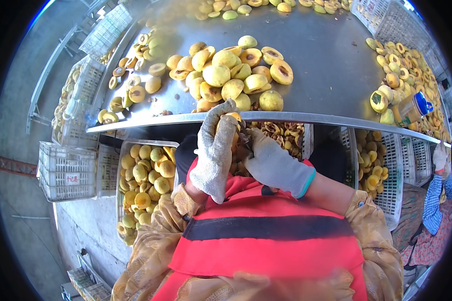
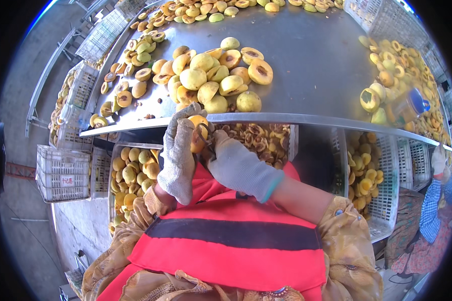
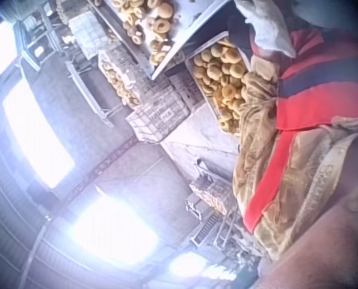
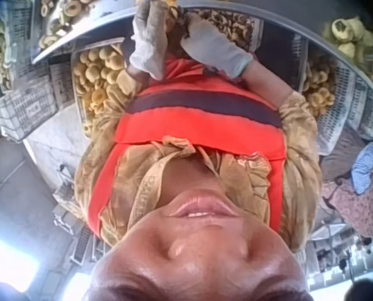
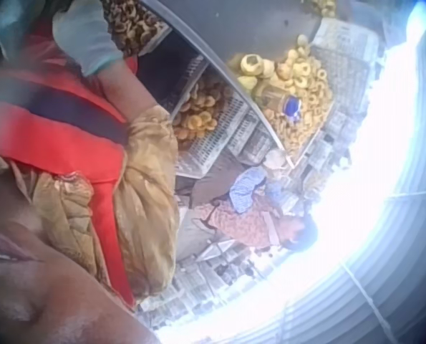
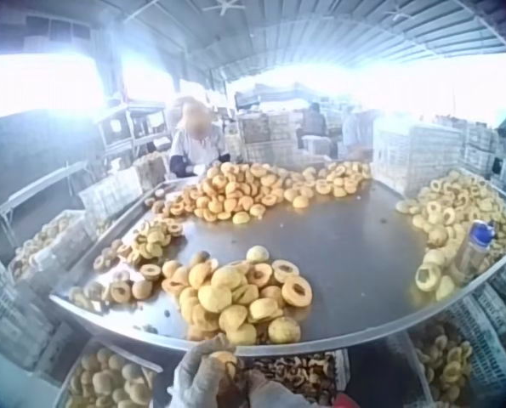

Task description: The person stands at a processing station and repeatedly picks up yellow fruit from a metal tray. Using a small handheld tool, they remove the pit from each piece of fruit and place the pitted fruit onto a conveyor belt while discarding the pits into a bin below.

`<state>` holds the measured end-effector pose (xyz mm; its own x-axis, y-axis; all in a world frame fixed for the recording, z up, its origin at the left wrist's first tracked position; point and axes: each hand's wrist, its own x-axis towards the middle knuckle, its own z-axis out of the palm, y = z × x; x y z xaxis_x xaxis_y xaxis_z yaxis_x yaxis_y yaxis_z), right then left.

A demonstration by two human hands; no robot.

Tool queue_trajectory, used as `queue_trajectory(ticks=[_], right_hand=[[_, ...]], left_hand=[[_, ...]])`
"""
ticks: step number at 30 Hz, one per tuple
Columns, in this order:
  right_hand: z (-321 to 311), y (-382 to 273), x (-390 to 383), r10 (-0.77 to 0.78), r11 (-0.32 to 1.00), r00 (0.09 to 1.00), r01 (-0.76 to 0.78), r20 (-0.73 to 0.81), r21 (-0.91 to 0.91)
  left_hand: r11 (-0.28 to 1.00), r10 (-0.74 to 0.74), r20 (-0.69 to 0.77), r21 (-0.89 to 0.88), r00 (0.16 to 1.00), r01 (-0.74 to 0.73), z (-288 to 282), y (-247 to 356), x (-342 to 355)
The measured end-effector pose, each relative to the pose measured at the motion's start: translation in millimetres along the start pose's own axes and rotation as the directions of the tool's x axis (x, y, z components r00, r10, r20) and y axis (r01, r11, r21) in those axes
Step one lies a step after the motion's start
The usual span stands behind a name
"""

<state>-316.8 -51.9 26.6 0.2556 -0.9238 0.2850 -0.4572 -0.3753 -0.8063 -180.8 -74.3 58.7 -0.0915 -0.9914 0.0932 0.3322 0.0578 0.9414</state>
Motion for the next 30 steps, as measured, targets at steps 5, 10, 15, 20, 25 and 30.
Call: queue_trajectory(ticks=[5, 10, 15, 20, 25, 30], right_hand=[[-41.4, -67.5, 19.2, 0.378, 0.419, 0.727, -0.686, 0.573, 0.595], [-25.4, -49.0, 15.4, 0.343, 0.694, 0.859, -0.504, 0.380, 0.514], [-29.3, -45.1, 15.8, 0.421, 0.839, 0.844, -0.501, 0.331, 0.212], [-35.1, -61.4, 15.1, 0.373, 0.361, 0.731, -0.682, 0.572, 0.636], [-31.2, -60.2, 11.6, 0.385, 0.447, 0.747, -0.665, 0.542, 0.598], [-10.8, -21.3, 7.9, 0.171, 0.973, 0.961, -0.200, 0.219, 0.120]], left_hand=[[0.988, 0.131, 0.005, -0.080, 0.991, -0.130, -4.6, -3.0, -1.4], [0.930, 0.295, 0.104, 0.195, 0.950, -0.311, -13.1, -3.0, -4.9], [0.986, -0.030, 0.065, 0.165, 0.997, 0.018, -6.2, 19.5, 3.4], [0.986, 0.165, 0.041, -0.047, 0.985, -0.163, -15.2, -11.5, -2.5], [0.853, 0.366, 0.218, 0.310, 0.904, -0.420, -23.3, -6.3, -4.3], [0.989, -0.135, 0.120, 0.079, 0.984, 0.126, -15.0, 14.5, 3.3]])
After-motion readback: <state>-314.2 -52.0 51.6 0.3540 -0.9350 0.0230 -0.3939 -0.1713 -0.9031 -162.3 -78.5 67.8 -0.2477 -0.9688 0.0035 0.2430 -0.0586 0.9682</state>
